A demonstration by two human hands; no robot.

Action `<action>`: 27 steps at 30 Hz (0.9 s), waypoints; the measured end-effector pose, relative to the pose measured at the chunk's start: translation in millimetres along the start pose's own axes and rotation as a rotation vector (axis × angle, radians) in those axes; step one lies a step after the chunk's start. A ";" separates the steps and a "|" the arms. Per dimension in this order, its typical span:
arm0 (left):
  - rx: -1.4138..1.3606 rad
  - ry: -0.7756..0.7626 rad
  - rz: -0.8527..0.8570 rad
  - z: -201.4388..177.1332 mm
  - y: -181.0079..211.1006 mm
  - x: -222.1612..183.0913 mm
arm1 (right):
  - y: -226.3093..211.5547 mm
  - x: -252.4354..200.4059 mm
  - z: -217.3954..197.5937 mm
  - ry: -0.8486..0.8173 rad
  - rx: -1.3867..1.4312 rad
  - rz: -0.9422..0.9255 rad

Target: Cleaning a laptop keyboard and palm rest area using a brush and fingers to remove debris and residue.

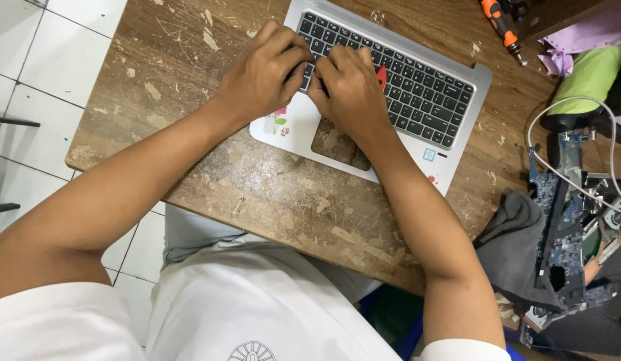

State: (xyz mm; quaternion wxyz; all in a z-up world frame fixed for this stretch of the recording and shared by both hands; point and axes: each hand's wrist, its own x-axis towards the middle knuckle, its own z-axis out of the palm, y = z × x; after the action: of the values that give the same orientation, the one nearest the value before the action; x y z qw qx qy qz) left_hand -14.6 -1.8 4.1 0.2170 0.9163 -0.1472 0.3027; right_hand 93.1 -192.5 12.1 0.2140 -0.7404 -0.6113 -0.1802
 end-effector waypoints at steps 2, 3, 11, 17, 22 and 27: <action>0.013 0.002 0.005 1.9 -1.4 -0.1 | 0.7 -1.5 5.0 0.016 -0.008 0.005; 0.024 0.003 0.013 2.6 -2.1 -0.4 | 0.8 -2.1 7.6 0.032 -0.017 0.013; 0.034 -0.012 0.015 0.9 -1.3 -0.4 | 0.3 -7.4 21.4 0.088 -0.029 0.059; 0.079 -0.021 0.019 2.9 -1.0 -1.5 | 2.8 -6.7 17.5 0.100 0.075 0.151; 0.142 -0.077 -0.008 1.2 8.4 -3.8 | 6.6 -2.1 3.1 0.113 0.287 0.304; 0.156 -0.112 -0.014 -5.5 18.8 -8.6 | 14.2 -0.6 -12.7 0.107 0.559 0.413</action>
State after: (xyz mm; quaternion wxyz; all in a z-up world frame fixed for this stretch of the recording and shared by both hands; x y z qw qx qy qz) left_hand -31.5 -14.1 8.6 0.1386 0.9468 -0.1288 0.2602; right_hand 106.9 -202.1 21.1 0.4720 -0.7508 -0.4621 0.0026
